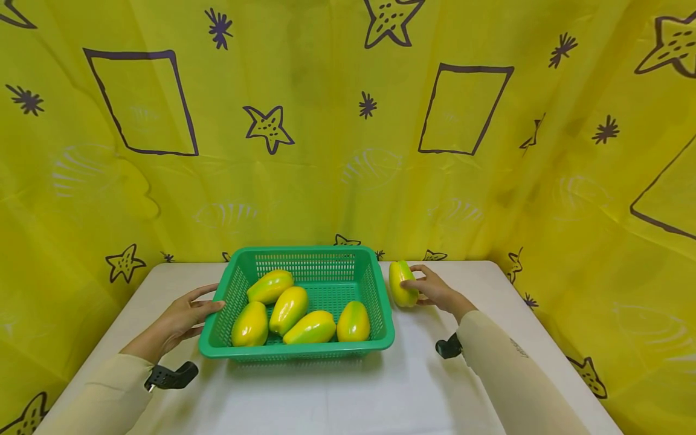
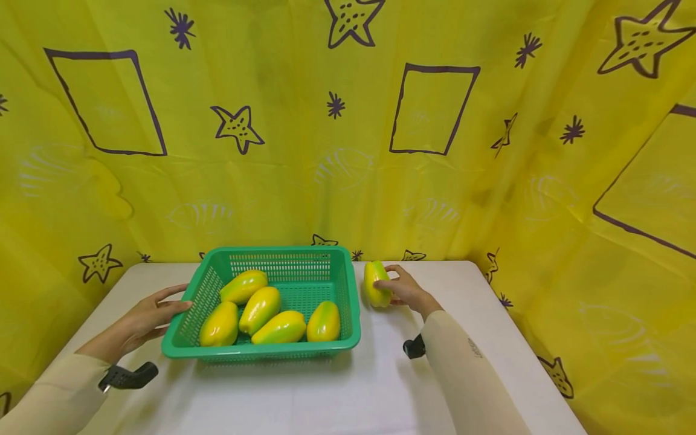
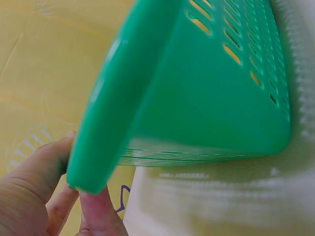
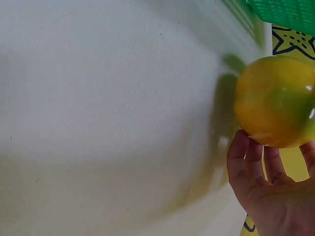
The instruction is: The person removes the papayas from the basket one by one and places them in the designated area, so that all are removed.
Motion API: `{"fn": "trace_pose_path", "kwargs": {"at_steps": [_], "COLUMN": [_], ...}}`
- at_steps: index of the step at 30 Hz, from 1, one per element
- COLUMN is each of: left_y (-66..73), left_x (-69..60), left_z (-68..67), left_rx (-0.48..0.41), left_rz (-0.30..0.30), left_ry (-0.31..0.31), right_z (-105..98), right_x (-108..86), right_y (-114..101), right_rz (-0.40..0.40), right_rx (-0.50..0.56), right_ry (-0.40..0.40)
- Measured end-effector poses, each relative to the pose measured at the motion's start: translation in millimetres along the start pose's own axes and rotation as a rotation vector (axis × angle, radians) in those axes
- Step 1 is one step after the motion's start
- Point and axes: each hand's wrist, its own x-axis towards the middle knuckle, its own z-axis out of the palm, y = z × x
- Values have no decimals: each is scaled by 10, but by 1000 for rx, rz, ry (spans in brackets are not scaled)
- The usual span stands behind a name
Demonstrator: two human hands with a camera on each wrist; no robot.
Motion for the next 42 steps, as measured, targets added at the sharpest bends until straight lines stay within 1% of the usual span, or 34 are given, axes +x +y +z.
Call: {"fn": "trace_pose_path", "kwargs": {"at_steps": [6, 12, 24, 29, 35, 42], "left_y": [-6, 3, 2, 2, 0, 10], "left_x": [10, 10, 19, 13, -1, -9], "left_z": [-5, -5, -9, -5, -4, -2], "left_rx": [10, 11, 11, 7, 6, 10], "left_rz": [7, 1, -6, -8, -8, -11], "left_ry": [-4, -4, -2, -1, 1, 4], "right_z": [27, 36, 52, 69, 85, 86], "right_x": [4, 2, 5, 5, 35, 52], "right_y": [9, 20, 38, 46, 80, 92], "right_rz": [7, -3, 8, 7, 26, 36], "right_rx": [-20, -33, -51, -38, -15, -17], "right_ry": [9, 16, 34, 42, 47, 43]}}
